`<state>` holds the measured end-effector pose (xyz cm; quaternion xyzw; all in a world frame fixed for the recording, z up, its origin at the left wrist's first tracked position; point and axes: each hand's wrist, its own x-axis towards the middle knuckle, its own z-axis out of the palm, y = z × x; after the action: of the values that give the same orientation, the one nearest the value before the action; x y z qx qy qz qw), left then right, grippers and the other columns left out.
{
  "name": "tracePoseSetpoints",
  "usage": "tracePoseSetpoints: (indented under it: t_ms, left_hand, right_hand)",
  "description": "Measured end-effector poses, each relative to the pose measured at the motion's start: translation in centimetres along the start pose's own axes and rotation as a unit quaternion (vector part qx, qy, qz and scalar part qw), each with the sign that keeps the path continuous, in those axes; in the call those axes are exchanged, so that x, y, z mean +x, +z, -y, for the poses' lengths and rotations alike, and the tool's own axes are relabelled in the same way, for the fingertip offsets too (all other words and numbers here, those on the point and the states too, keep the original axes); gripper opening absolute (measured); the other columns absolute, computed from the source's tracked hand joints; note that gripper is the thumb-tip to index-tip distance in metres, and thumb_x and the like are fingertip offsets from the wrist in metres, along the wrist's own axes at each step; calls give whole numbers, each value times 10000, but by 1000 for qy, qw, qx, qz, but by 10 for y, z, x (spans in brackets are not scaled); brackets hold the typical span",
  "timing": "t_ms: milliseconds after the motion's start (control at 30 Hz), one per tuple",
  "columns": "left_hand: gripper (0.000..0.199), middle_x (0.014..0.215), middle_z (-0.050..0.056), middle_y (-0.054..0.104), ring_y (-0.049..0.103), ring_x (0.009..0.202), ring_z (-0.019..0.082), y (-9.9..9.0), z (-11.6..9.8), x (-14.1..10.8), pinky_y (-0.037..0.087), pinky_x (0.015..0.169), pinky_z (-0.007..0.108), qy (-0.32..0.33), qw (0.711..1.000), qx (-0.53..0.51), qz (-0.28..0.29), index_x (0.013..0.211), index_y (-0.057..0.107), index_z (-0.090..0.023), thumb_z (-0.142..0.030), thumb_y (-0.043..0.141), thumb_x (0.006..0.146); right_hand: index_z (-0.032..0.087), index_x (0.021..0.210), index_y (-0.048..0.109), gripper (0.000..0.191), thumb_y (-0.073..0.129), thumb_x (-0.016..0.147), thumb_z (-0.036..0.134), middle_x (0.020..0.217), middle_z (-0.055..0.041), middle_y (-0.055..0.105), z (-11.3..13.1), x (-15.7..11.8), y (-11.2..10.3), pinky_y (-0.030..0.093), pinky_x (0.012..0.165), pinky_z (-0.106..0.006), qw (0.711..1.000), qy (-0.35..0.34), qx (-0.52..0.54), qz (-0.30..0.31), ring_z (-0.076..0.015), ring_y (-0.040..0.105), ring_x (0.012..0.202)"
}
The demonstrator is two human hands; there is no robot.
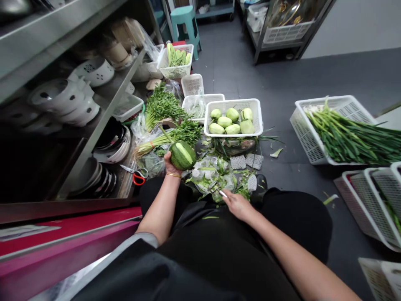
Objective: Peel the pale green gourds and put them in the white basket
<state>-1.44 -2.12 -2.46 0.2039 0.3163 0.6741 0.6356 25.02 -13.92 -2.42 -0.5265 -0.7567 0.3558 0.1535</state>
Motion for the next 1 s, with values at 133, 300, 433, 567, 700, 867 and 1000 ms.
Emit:
tracePoseSetpoints:
  t_ms: [133,300,433,567,700,867,1000]
  left_hand:
    - [593,1010,116,672,611,1024,301,5,4,-7,499,843,428,-22,998,9,62,1025,634,-186,-565,635,569]
    - [605,960,88,671,632,980,307,3,11,-16,501,845,438,-27,996,40,70,1080,618,-220,-473,691,535]
    - [648,975,94,671,622,1018,317,2,10,-17,492,878,439,-39,996,42,62,1110,612,-208,-467,712,524]
    - [718,1032,104,670,602,1053,297,9,2,-6,493,865,441,-18,1000,20,-5,1110,623,-212,-715,558,601]
    - [784,1067,77,672,602,1046,274,14,5,-1,501,844,437,-30,998,8,-61,1097,642,-260,-855,398,648]
    - [732,1021,82,689,627,998,263,14,31,-14,525,814,417,-127,985,-63,-101,1012,667,-223,-831,431,680]
    - [735,1002,138,690,642,956,305,10,33,-24,532,792,463,-229,968,-89,-57,1006,666,-153,-786,500,673]
  right_hand:
    - [231,1224,598,411,353,929,378,1061,-90,699,31,31,-57,531,841,-374,999,-45,-6,7,-256,671,919]
    - [217,1233,581,386,353,939,323,1126,-66,670,91,87,-87,504,890,-333,995,-99,-26,-10,-216,645,984]
    - [224,1272,558,409,354,933,326,1169,-86,655,64,60,-45,498,906,-381,998,-66,-5,-20,-243,643,1001]
    - [277,1157,643,377,374,914,379,1005,-74,712,11,1,-16,549,795,-390,999,-14,29,38,-271,680,892]
    - [249,1219,612,432,336,928,406,986,-82,711,11,7,-26,540,821,-412,999,28,40,23,-263,681,871]
    - [198,1406,444,514,363,926,361,1047,-61,711,57,61,-27,508,921,-384,997,10,79,-21,-209,682,914]
    - [192,1418,431,524,390,914,329,1367,-84,531,59,57,-13,463,999,-402,998,-35,50,-34,-249,565,1180]
